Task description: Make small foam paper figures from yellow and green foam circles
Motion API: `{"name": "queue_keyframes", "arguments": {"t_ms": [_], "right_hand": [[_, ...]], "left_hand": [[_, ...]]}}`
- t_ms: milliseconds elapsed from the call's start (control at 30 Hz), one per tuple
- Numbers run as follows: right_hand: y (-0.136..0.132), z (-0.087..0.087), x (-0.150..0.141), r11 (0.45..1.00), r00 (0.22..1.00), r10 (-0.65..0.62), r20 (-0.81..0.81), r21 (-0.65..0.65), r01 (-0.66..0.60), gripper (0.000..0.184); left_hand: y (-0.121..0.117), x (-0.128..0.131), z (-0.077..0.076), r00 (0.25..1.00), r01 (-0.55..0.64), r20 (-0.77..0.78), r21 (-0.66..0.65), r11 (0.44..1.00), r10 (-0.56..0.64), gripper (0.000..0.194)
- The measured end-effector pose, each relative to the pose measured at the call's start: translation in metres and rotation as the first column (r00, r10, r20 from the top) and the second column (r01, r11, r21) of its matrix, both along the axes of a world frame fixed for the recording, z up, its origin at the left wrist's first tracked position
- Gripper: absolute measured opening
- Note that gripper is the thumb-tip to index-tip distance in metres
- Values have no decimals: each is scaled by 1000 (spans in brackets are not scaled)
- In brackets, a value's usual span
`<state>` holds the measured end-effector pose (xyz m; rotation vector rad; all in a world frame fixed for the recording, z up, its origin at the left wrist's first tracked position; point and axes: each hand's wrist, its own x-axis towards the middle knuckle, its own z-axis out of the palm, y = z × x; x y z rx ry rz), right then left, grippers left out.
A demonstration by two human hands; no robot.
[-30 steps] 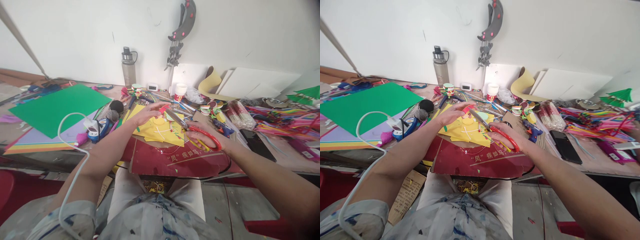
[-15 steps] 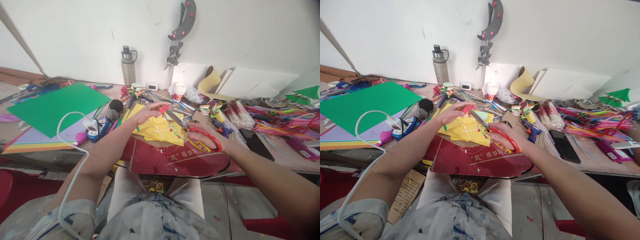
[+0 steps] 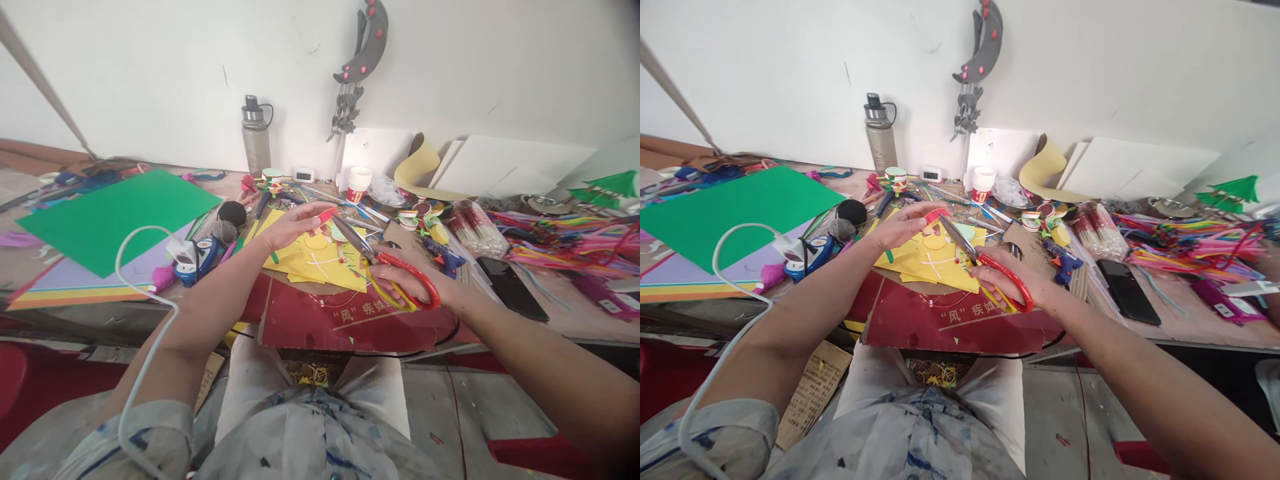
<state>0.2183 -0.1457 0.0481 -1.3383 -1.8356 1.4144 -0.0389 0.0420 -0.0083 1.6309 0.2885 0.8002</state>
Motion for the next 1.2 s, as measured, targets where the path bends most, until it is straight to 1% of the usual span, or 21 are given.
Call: {"name": "queue_keyframes", "arguments": {"t_ms": [133,200,267,300,367,433,467,500,533,567,600,633,700,767,833,933,1067,1200], "right_hand": [[-1,-2,-4,992,989,-66,-133,-118,51,54],[-2,-5,-6,990,980,-58,-192,-138,32,55],[-3,-8,-6,992,978,-53,-202,-122,28,56],[-4,-9,-6,994,982,-56,-180,-103,38,55],[-5,-9,-3,998,994,-67,-91,-18,66,52],[-4,-9,4,986,996,-87,36,145,81,45],[-3,-8,7,964,987,-111,115,254,78,40],[0,-8,11,924,966,-159,206,376,72,35],[2,-8,15,864,923,-238,302,499,59,31],[5,-8,17,803,859,-326,396,595,31,31],[8,-8,20,746,777,-412,476,666,-12,37],[11,-9,21,705,689,-482,541,707,-62,44],[15,-10,22,671,538,-557,633,725,-158,54],[18,-11,21,663,450,-580,679,715,-224,55],[19,-11,21,660,405,-590,698,706,-256,54],[19,-10,21,662,366,-597,713,697,-277,54],[20,-10,22,645,346,-604,718,695,-317,53],[20,-11,23,624,328,-617,715,699,-350,52]], "left_hand": [[-2,-1,1,999,1,33,-57,998,1,62],[-2,-1,0,999,-6,42,-97,995,10,62],[0,0,-3,997,-45,51,-145,988,53,63],[1,1,-4,994,-76,59,-169,983,87,63],[4,2,-6,985,-141,73,-205,969,159,60],[5,5,-7,977,-182,66,-227,957,202,60],[6,6,-6,977,-187,55,-239,953,206,62],[5,7,-5,978,-184,45,-256,949,202,66],[4,8,-4,981,-175,36,-278,944,193,70],[3,9,-3,983,-162,30,-303,939,179,73],[2,10,-1,986,-148,26,-325,934,165,77],[1,11,0,988,-134,22,-344,929,150,79],[-2,12,2,993,-105,12,-366,925,117,82],[-4,12,3,996,-82,11,-367,927,93,82],[-5,13,4,996,-75,18,-360,930,87,80],[-8,13,6,995,-86,17,-342,936,98,77],[-11,14,9,995,-93,-5,-311,946,96,76],[-11,13,8,995,-96,-10,-293,951,97,76]]}}
